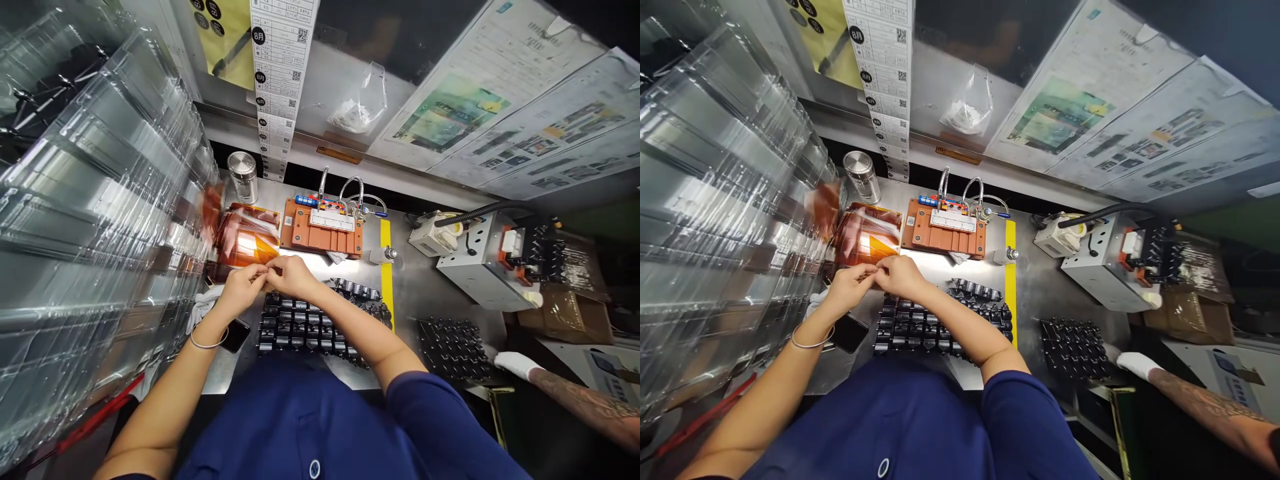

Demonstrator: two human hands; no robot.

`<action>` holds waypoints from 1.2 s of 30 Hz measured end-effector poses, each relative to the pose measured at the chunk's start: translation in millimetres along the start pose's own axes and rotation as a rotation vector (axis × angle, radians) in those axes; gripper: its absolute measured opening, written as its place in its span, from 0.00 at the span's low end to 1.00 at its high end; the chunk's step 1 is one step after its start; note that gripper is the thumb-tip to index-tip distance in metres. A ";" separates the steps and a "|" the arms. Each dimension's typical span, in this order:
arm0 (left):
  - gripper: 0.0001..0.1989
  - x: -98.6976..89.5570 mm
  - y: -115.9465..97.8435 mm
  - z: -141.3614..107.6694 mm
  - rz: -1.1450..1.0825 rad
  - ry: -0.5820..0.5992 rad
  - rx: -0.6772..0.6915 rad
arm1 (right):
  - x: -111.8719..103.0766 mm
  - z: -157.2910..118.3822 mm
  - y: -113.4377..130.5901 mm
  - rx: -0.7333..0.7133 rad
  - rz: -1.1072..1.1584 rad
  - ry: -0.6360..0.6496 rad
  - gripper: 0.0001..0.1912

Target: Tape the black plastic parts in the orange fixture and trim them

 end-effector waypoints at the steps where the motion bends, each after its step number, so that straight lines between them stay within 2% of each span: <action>1: 0.12 -0.2 0.9 0.7 -0.002 -0.001 0.002 | -0.5 1.3 -1.2 0.003 0.043 0.018 0.09; 5: 0.13 6.0 16.5 3.7 -0.156 0.011 -0.081 | 0.0 11.1 -6.3 -0.011 0.206 0.076 0.07; 8: 0.18 16.4 35.2 5.5 -0.359 0.017 -0.199 | 2.7 22.1 -21.0 0.026 0.331 0.036 0.07; 10: 0.20 13.7 52.5 6.0 -0.428 -0.074 -0.298 | 0.8 27.4 -40.7 0.099 0.444 -0.048 0.07; 13: 0.16 -6.8 80.3 4.3 -0.416 -0.320 -0.427 | -15.4 22.7 -81.7 0.249 0.655 -0.225 0.05; 15: 0.12 -18.8 94.0 5.2 -0.379 -0.437 -0.473 | -38.5 6.7 -111.9 0.344 0.778 -0.394 0.03; 19: 0.06 -26.7 112.4 17.3 -0.272 -0.536 -0.536 | -93.8 -48.9 -159.2 0.428 0.877 -0.777 0.05; 23: 0.05 -32.3 125.6 25.3 -0.086 -0.583 -0.642 | -135.5 -114.8 -179.3 0.402 0.843 -1.100 0.11; 25: 0.06 -38.6 126.5 22.7 0.047 -0.575 -0.683 | -149.8 -145.3 -181.2 0.391 0.807 -1.203 0.13; 27: 0.07 -45.0 120.4 17.1 0.197 -0.562 -0.687 | -157.3 -165.7 -179.2 0.390 0.771 -1.197 0.14; 30: 0.18 -47.3 102.3 9.7 0.413 -0.543 -0.633 | -154.2 -178.8 -173.7 0.397 0.752 -1.076 0.15; 33: 0.26 -35.2 75.5 16.8 0.715 -0.471 -0.429 | -141.2 -180.1 -168.1 0.396 0.740 -0.968 0.16; 36: 0.26 -11.3 62.2 29.7 0.904 -0.303 -0.189 | -131.0 -175.6 -160.0 0.365 0.652 -0.866 0.15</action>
Point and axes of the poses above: each hand's wrist, its own z-axis towards the middle knuckle, its own x-axis out of the palm, y = z × x, the point moved 9 cm from there along z, towards the middle knuckle, and after that the axes turned 6 degrees about z, right-handed, at the moved point
